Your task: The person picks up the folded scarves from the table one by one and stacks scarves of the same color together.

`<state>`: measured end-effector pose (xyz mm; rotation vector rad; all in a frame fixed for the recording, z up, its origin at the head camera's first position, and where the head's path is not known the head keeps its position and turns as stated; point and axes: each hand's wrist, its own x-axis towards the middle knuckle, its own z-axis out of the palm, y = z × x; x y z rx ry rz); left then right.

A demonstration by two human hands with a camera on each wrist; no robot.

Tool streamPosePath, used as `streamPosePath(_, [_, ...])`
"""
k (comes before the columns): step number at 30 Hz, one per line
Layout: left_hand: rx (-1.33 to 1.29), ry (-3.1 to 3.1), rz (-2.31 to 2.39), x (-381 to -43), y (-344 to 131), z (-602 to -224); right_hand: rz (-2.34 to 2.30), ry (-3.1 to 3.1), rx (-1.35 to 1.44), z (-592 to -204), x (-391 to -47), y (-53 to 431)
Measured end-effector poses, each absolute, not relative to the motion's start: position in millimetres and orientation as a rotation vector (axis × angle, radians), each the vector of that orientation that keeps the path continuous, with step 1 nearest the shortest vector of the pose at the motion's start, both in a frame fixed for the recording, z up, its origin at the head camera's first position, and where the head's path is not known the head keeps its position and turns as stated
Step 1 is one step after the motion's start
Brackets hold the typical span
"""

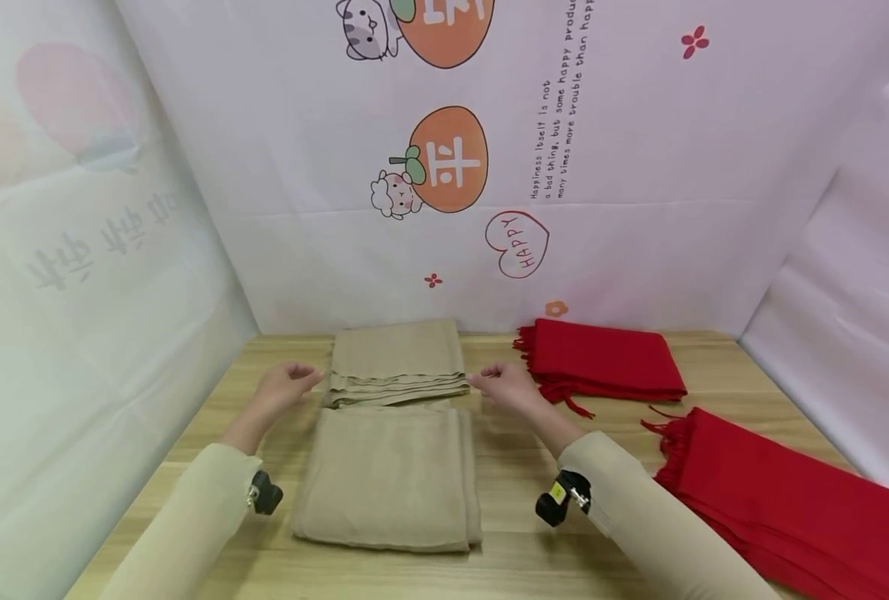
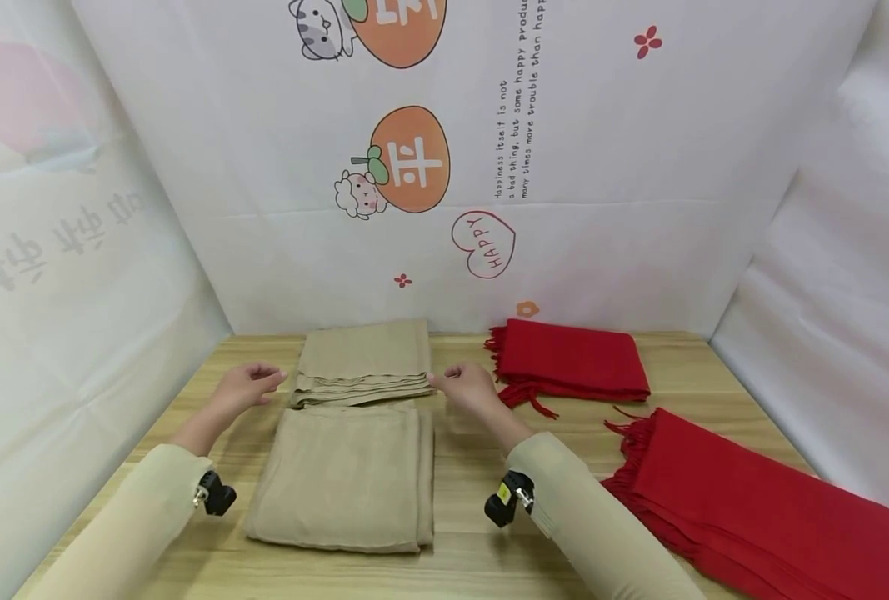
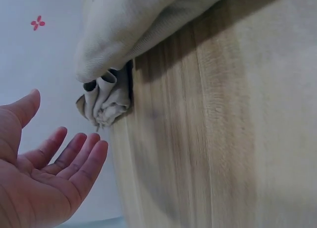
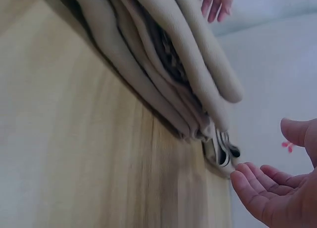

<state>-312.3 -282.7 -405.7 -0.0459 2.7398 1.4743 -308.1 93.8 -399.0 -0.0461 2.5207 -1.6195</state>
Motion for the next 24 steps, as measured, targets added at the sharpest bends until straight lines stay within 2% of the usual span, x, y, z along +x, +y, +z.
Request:
streamPosePath(13, [-0.115,2.775,1.319,-336.9,-277.9,-415.6,-1.504,2.591,0.128,-417.9,-348.2,84.8])
streamPosePath(24, [-0.17,2.663,1.444,-346.5,-272.4,-420.1,-1.746,2.44,0.147,-428.2,-359.3,74.5])
